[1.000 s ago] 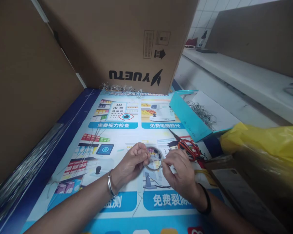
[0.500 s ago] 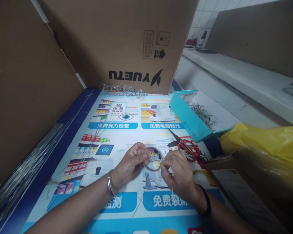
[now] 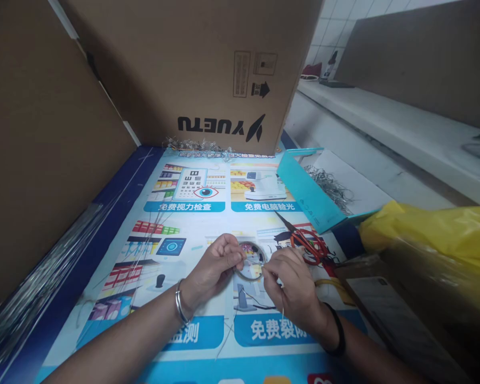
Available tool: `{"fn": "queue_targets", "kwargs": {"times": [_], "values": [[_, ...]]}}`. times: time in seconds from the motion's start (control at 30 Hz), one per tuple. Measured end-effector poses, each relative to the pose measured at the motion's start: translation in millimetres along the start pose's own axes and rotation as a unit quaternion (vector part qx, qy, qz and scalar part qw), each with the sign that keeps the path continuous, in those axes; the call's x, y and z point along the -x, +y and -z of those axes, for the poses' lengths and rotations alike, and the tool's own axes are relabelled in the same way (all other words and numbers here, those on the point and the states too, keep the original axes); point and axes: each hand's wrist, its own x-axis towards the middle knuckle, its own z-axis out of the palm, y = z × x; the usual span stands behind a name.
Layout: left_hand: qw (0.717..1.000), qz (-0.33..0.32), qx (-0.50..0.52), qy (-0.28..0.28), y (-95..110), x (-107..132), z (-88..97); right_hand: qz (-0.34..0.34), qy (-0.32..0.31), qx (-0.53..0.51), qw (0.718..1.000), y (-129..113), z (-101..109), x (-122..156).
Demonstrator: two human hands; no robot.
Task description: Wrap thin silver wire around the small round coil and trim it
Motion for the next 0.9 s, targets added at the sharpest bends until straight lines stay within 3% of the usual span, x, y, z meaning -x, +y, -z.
{"fn": "queue_targets", "kwargs": {"times": [0.53, 0.9], "values": [[0.999, -0.019, -0.01, 0.035, 2.2, 0.2, -1.2, 0.008, 0.002, 0.019, 1.0, 1.3, -1.0, 0.8], [0.999, -0.019, -0.018, 0.026, 2.2, 0.5, -1.8, 0.009, 0.003, 0.023, 1.0, 0.0, -0.5, 0.9]]}}
